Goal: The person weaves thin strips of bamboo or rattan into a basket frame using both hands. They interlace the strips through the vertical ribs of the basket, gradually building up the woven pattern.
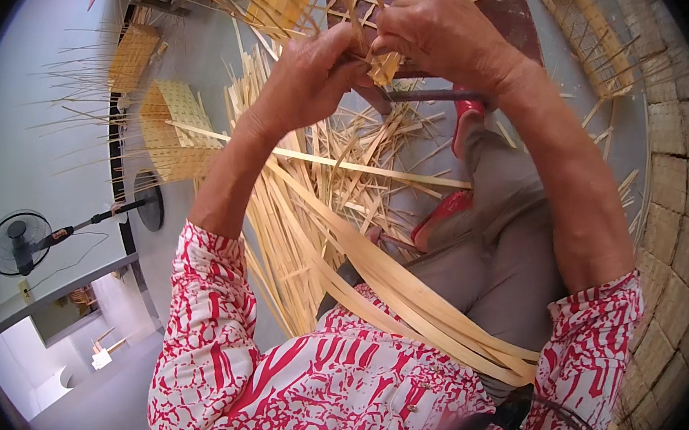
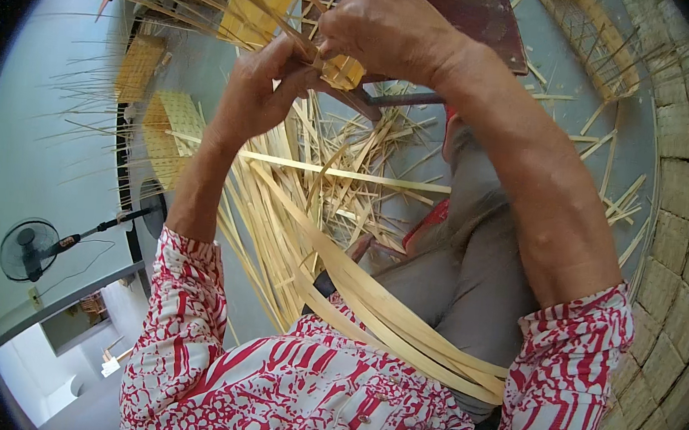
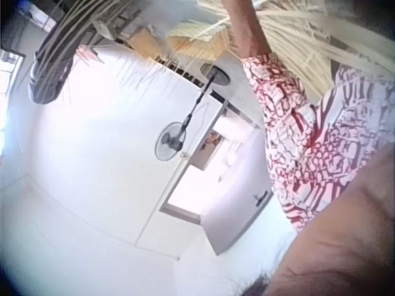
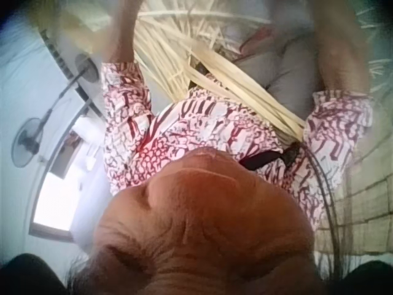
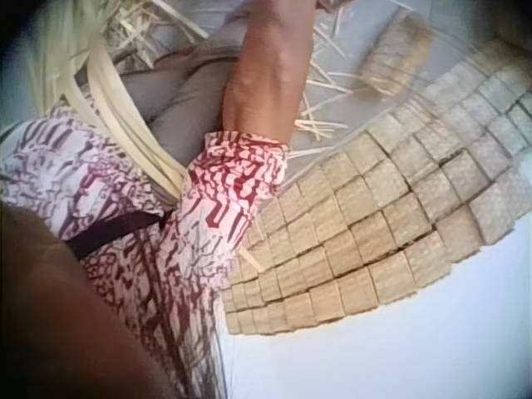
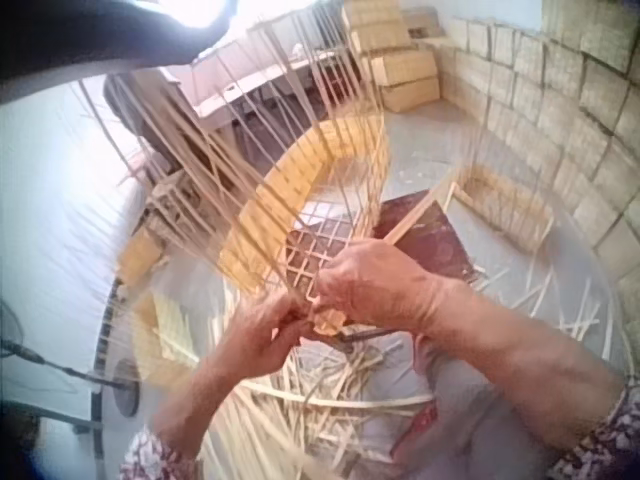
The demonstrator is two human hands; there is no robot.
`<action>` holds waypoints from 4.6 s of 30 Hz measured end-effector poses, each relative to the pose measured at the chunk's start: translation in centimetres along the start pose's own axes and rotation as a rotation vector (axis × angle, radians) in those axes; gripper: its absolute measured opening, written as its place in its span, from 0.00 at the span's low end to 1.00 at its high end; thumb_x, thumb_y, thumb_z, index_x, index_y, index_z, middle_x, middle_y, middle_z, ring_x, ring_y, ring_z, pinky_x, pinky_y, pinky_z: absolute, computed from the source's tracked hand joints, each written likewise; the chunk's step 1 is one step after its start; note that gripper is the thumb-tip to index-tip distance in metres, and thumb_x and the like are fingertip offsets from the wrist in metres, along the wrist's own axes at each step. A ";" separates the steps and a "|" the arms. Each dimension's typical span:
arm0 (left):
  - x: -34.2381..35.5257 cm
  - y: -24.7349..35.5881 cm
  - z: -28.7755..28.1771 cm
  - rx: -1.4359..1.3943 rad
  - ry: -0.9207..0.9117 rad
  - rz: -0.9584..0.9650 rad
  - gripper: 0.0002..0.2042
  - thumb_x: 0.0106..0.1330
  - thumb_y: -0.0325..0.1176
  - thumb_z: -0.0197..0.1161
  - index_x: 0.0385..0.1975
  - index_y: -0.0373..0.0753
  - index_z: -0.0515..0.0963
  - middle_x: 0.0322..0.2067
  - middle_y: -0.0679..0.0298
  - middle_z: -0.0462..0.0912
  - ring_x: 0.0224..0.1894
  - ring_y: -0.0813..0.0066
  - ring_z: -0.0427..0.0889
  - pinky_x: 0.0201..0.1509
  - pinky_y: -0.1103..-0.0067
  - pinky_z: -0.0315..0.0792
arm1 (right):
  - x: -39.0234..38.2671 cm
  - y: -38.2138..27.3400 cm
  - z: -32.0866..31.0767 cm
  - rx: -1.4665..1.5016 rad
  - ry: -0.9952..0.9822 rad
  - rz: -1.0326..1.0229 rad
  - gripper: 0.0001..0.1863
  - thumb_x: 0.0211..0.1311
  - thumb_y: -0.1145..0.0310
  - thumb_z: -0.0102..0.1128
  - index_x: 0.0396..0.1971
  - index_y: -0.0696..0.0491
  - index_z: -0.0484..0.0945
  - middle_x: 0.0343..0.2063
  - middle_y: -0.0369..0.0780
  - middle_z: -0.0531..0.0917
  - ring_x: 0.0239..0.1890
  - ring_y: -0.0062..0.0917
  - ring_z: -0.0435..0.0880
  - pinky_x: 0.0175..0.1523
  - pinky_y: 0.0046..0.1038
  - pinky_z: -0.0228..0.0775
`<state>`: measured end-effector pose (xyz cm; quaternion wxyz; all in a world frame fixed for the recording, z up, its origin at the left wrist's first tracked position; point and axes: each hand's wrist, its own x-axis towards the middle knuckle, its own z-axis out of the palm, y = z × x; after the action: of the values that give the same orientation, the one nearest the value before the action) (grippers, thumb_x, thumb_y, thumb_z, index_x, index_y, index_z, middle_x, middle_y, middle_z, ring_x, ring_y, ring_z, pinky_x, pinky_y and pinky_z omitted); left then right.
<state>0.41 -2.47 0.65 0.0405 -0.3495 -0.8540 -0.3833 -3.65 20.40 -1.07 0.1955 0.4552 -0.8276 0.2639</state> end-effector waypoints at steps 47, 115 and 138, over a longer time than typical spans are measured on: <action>-1.5 -2.3 2.3 0.029 0.394 -0.012 0.05 0.66 0.27 0.67 0.39 0.37 0.85 0.26 0.63 0.83 0.28 0.75 0.81 0.32 0.80 0.74 | 0.0 -3.3 2.8 1.042 0.534 0.755 0.16 0.62 0.73 0.56 0.50 0.57 0.74 0.45 0.40 0.78 0.43 0.20 0.78 0.47 0.25 0.75; -2.3 -8.4 4.1 -0.577 1.060 -0.162 0.25 0.76 0.34 0.50 0.68 0.31 0.54 0.64 0.53 0.65 0.64 0.67 0.65 0.69 0.75 0.56 | -1.4 0.3 3.3 1.628 0.704 0.981 0.09 0.71 0.75 0.55 0.46 0.63 0.74 0.39 0.46 0.83 0.43 0.35 0.86 0.54 0.37 0.84; 4.6 0.2 4.0 0.751 0.301 -0.013 0.06 0.63 0.32 0.65 0.39 0.44 0.81 0.33 0.62 0.82 0.36 0.59 0.84 0.36 0.69 0.78 | -1.8 -1.5 2.7 1.580 0.800 1.131 0.10 0.67 0.79 0.56 0.47 0.58 0.74 0.43 0.42 0.80 0.45 0.30 0.84 0.56 0.33 0.79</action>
<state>-2.13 2.99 -0.46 0.2873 -0.2451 -0.9214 -0.0918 -1.69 19.21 -3.85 -0.0497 -0.1198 -0.3874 0.9128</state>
